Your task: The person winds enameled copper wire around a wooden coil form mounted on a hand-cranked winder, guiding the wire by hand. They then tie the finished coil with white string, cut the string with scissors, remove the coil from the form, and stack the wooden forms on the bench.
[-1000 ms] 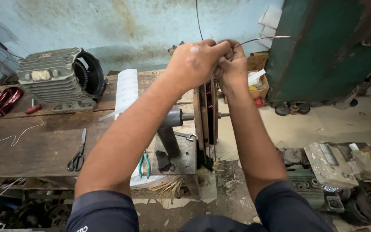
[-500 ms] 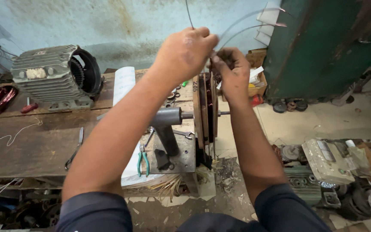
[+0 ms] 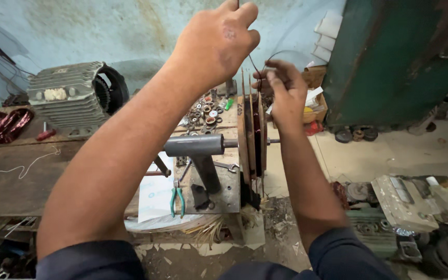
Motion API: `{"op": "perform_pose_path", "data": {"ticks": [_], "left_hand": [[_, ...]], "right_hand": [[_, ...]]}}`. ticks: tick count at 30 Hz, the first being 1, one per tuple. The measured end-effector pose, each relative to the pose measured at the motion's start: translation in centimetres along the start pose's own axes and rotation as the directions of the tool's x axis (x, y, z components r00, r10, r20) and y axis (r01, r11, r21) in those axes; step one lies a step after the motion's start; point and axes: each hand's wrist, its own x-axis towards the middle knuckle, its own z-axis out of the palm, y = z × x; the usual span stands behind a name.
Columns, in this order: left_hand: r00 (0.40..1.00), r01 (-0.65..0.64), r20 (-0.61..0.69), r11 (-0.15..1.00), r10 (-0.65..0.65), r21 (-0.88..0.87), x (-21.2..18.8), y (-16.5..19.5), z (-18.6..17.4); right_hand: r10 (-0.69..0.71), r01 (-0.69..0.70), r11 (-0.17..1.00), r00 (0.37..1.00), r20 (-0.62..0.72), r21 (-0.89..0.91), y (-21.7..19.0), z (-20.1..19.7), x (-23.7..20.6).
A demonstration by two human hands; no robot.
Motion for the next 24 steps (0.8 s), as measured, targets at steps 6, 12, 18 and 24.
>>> {"op": "perform_pose_path", "data": {"ticks": [6,12,18,24], "left_hand": [[0.998,0.019,0.054,0.999,-0.021,0.039,-0.3,-0.2,-0.2],[0.999,0.028,0.045,0.999,-0.029,0.021,-0.9,-0.8,0.2],[0.995,0.073,0.076,0.996,-0.069,-0.047,-2.2,-1.2,-0.3],[0.998,0.051,0.031,0.998,-0.050,-0.041,-2.6,-1.5,-0.7]], "right_hand": [[-0.134,0.141,0.952,0.990,0.047,-0.273,0.0,0.3,-0.5],[-0.059,0.055,0.990,0.998,-0.027,-0.131,-0.2,0.5,0.3],[0.093,-0.099,0.993,0.991,-0.097,-0.059,0.0,-0.2,0.9],[0.162,-0.161,0.948,0.987,0.017,0.273,1.5,-0.3,2.5]]}}
